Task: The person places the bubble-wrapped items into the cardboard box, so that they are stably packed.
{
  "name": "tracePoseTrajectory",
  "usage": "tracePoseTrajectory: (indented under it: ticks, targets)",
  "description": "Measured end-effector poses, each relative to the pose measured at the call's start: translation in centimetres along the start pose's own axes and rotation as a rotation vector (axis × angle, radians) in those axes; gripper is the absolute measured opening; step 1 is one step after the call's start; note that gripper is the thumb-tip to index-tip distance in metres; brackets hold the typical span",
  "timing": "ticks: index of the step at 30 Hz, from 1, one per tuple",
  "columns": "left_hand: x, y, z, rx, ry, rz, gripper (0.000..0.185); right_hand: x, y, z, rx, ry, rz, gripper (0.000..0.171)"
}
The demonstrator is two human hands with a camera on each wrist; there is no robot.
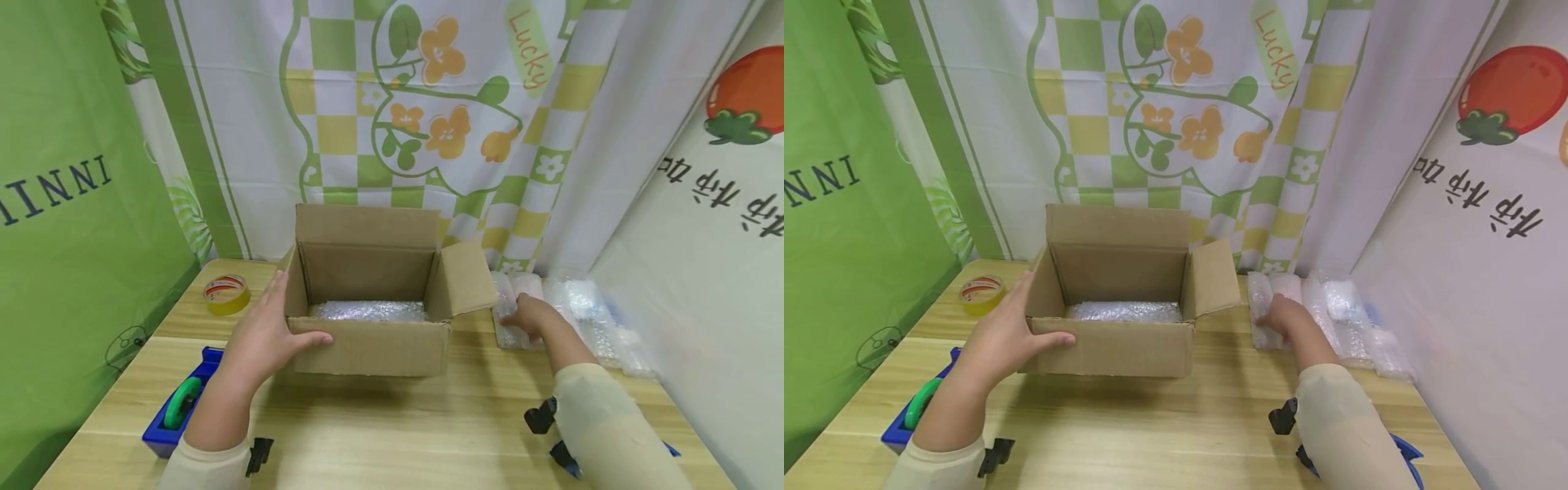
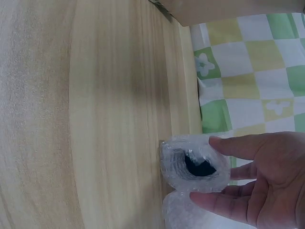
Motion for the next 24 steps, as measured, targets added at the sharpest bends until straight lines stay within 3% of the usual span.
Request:
tracePoseTrajectory:
  ticks: [14,24]
  targets:
    - [0.1,-0.1,0.0,-0.002,-0.002,-0.003,0.137,0.3,-2.3,-1.2,0.024,-0.049,0.095,0.066]
    - [0.1,-0.2,0.0,-0.003,-0.003,-0.001,0.138,-1.1,-6.7,-4.1,0.075,-0.122,0.102,0.067]
Point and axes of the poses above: each hand's wrist, its own z-axis towards the middle knuckle, its own y-axis out of the palm, x = y × z, the point moved 2 cm from there along z, towards the middle knuckle, and after that the axes turned 1 degree about y, right-handed, at the moved point
